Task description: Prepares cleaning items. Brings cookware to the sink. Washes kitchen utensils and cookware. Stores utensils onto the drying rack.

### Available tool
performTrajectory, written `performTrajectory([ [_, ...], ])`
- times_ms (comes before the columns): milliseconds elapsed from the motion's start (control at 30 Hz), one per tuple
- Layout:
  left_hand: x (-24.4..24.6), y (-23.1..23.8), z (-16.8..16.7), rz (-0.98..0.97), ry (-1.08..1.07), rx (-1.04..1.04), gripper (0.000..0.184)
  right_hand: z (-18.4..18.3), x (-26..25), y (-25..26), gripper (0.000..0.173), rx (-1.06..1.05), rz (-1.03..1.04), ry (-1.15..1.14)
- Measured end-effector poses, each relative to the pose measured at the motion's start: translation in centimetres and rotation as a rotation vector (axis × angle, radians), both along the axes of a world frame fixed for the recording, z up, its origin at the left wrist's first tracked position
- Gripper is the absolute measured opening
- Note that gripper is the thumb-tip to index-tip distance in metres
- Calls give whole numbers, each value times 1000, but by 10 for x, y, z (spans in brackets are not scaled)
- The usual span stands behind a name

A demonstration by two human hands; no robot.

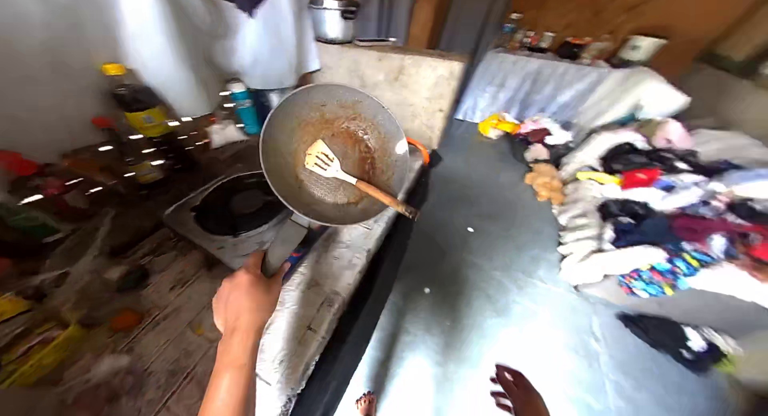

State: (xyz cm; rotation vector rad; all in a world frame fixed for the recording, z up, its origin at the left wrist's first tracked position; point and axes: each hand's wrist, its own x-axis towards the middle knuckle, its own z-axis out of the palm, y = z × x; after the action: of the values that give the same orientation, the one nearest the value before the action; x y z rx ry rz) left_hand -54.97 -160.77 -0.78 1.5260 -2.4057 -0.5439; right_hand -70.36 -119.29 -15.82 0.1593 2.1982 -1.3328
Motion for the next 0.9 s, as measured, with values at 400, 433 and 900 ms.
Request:
performTrajectory([
  [400, -11, 349, -58, -1265, -17, -28, 39, 88, 228, 223, 42, -340, -713, 262],
  [433, -6, 384, -62, -1373, -16, -37, 37, 89, 257, 249, 40, -289, -777, 273],
  [900, 93, 854, -49, -2361, -385, 58, 50, 102, 537, 484, 34, 425, -1750, 531],
])
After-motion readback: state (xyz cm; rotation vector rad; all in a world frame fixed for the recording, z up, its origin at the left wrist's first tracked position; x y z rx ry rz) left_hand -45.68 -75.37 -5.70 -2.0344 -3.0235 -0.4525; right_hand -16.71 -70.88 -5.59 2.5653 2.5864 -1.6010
